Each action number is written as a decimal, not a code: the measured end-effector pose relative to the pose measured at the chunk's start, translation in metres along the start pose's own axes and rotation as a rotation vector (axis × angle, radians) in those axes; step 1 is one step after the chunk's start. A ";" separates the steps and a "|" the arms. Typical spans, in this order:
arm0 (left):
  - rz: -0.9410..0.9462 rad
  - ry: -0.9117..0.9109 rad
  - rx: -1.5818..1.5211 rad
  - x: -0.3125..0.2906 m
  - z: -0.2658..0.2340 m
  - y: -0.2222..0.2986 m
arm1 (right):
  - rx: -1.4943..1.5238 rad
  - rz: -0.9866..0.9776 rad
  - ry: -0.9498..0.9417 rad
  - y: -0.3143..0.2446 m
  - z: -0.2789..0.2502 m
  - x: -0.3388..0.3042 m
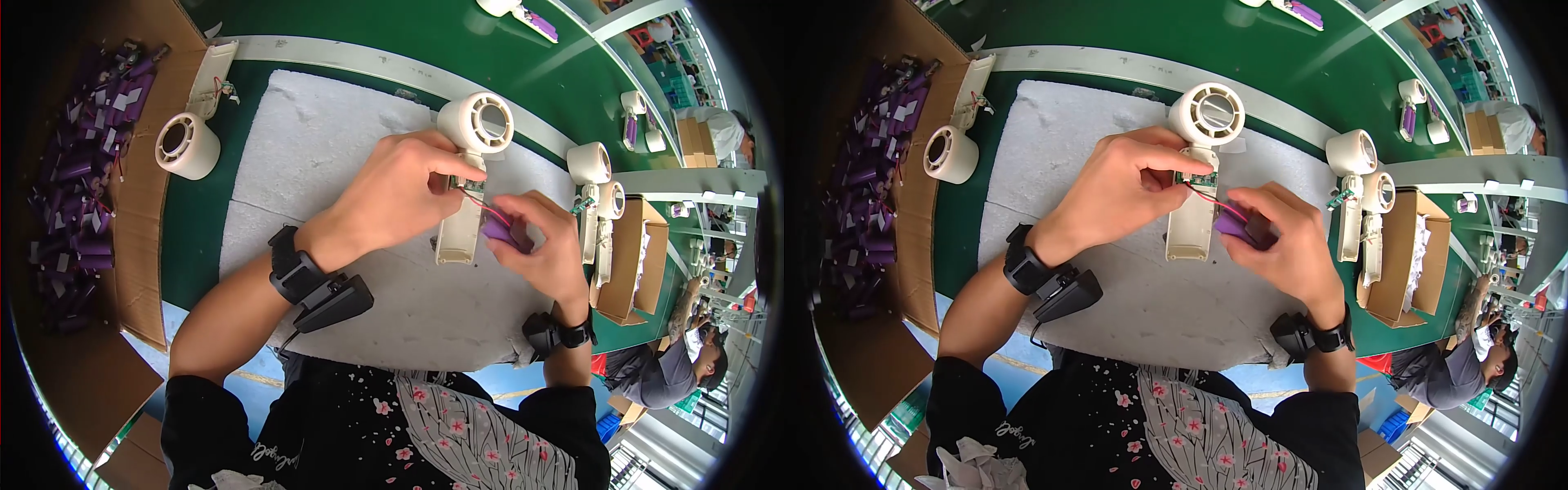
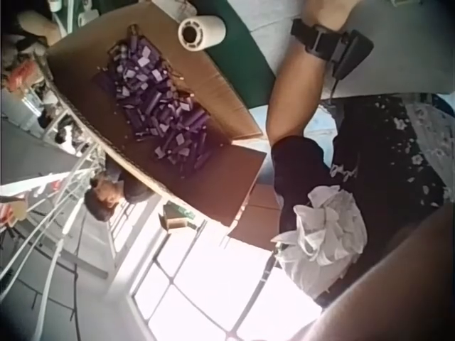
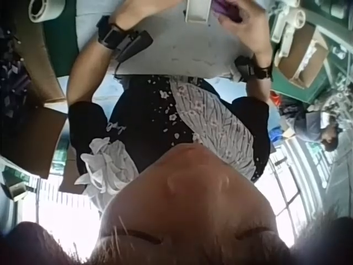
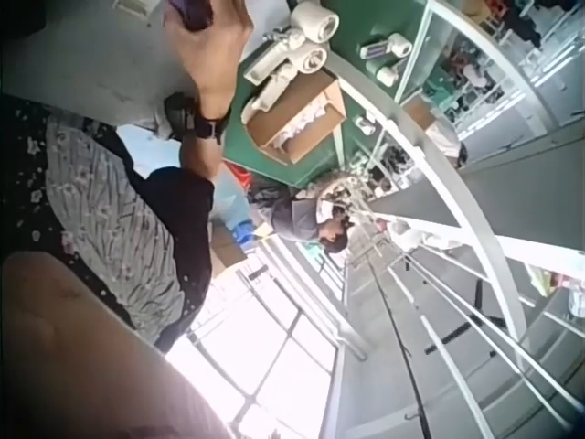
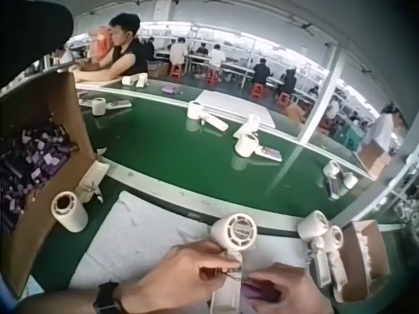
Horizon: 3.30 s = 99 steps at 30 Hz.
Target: The person connects a battery pack to a circuit board by hand, fits the board into a plastic fan housing, and presses the battery pack into the handle before repeating the process.
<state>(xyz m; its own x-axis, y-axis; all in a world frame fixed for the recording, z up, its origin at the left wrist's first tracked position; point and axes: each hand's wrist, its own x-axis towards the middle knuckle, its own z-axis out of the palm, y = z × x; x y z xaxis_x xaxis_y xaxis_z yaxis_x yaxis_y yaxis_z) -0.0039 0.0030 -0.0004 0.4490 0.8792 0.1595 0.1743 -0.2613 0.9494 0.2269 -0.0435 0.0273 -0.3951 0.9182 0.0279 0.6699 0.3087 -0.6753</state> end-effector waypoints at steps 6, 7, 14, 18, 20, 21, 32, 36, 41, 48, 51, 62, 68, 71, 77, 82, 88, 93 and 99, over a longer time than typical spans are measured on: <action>0.074 0.002 0.091 -0.001 -0.002 0.000 | 0.928 0.466 -0.292 -0.021 -0.012 0.000; 0.092 0.007 0.113 -0.001 -0.002 -0.001 | 0.931 0.468 -0.288 -0.022 -0.013 0.000; 0.202 0.036 0.227 -0.002 0.000 -0.002 | 1.361 0.335 -0.321 -0.019 -0.007 -0.010; 0.238 0.035 0.328 -0.002 -0.001 0.000 | 1.287 0.354 -0.415 -0.007 -0.017 -0.010; 0.243 0.028 0.362 -0.002 -0.001 0.001 | 1.272 0.386 -0.429 -0.005 -0.021 -0.008; 0.261 0.026 0.371 -0.002 -0.002 0.001 | 1.253 0.416 -0.443 -0.005 -0.023 -0.007; 0.331 -0.034 0.453 -0.004 -0.006 0.005 | 0.627 0.064 -0.268 -0.008 -0.005 0.000; 0.321 -0.068 0.433 -0.004 -0.008 0.007 | 0.457 0.038 -0.193 -0.010 0.008 -0.003; 0.335 -0.104 0.451 -0.002 -0.011 0.006 | 0.188 -0.052 -0.101 -0.014 0.015 -0.004; 0.389 -0.130 0.500 -0.002 -0.014 0.004 | -0.025 -0.141 0.029 -0.032 0.019 -0.008; 0.412 -0.122 0.490 -0.002 -0.014 0.001 | -0.051 -0.143 0.033 -0.030 0.019 -0.011; 0.382 -0.118 0.442 -0.002 -0.016 0.003 | -0.220 -0.176 0.043 -0.041 0.022 -0.009; 0.307 -0.103 0.356 0.000 -0.014 0.005 | -0.246 -0.141 0.036 -0.043 0.024 -0.007; 0.270 -0.062 0.246 -0.001 -0.013 0.002 | -0.226 -0.135 0.060 -0.042 0.027 -0.009; 0.210 -0.111 0.211 -0.001 -0.016 -0.001 | -0.046 -0.085 0.098 -0.033 0.035 -0.009; 0.196 -0.151 0.247 0.003 -0.016 0.006 | 0.057 -0.027 0.055 -0.032 0.027 -0.002; 0.221 -0.102 0.222 0.004 -0.013 0.004 | 0.020 0.064 0.013 -0.043 0.026 0.009; 0.116 -0.130 0.136 0.002 -0.017 0.009 | -0.016 -0.033 0.026 -0.037 0.029 0.003; 0.222 -0.104 0.219 -0.008 -0.023 0.008 | -0.100 -0.145 0.041 -0.045 0.032 -0.002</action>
<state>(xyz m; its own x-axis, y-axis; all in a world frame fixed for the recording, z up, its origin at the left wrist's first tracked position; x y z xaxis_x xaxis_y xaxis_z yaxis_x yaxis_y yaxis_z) -0.0262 0.0034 0.0117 0.5824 0.7485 0.3171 0.2415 -0.5319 0.8117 0.1769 -0.0670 0.0342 -0.4673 0.8712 0.1507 0.6678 0.4595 -0.5855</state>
